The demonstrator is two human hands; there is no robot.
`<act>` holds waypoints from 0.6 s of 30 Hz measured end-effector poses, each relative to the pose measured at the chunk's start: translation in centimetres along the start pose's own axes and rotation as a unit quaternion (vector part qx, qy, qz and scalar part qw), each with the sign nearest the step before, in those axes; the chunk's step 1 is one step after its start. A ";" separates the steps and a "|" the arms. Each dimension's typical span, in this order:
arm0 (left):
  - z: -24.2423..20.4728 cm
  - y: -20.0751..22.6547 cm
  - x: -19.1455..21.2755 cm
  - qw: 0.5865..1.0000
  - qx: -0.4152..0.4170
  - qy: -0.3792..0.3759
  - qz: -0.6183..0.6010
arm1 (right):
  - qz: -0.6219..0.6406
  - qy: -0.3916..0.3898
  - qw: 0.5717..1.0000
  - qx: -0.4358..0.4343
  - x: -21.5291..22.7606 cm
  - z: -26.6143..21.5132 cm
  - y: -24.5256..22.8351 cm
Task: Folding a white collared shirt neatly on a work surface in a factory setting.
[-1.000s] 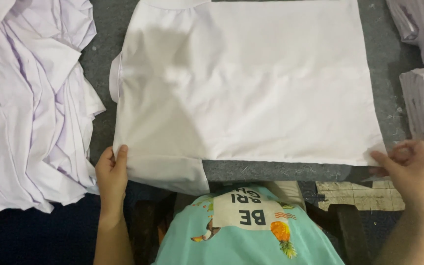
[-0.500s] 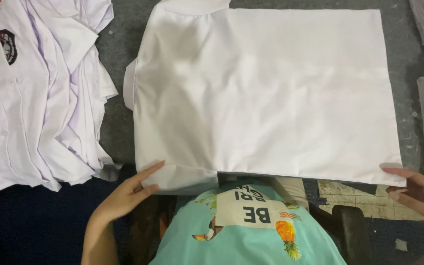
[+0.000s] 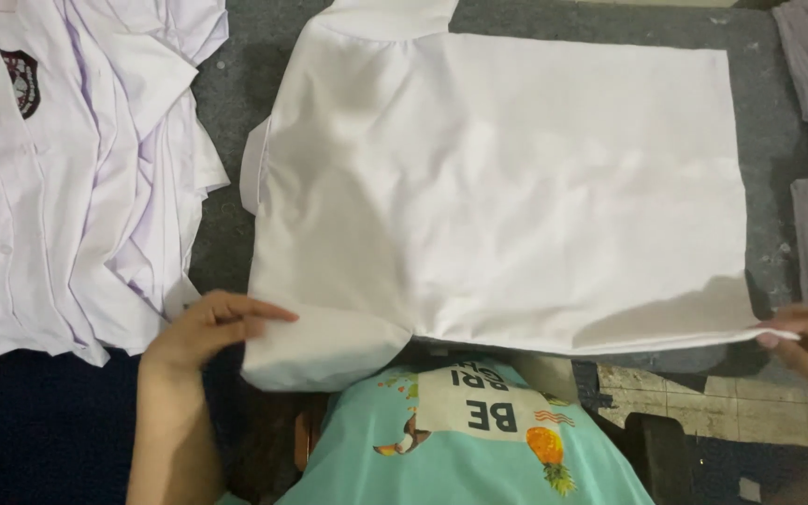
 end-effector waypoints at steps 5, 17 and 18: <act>9.7 6.7 2.4 0.953 0.084 0.150 -0.248 | 0.099 0.063 0.970 0.215 0.3 7.0 -7.1; 17.7 7.7 6.9 0.922 -0.049 0.362 -0.129 | 0.016 0.174 0.984 0.045 -1.7 11.3 -11.6; 15.0 8.3 6.1 0.930 -0.024 0.366 -0.018 | 0.051 0.166 0.984 0.044 -1.7 9.8 -11.7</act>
Point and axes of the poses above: each hand's wrist, its own z-axis towards the middle knuckle, its own x-axis out of the back of the hand, y = z × x, the point moved 6 cm from there along z, towards the middle knuckle, and after that the axes turned 11 degrees about y, right-handed, at the moved point
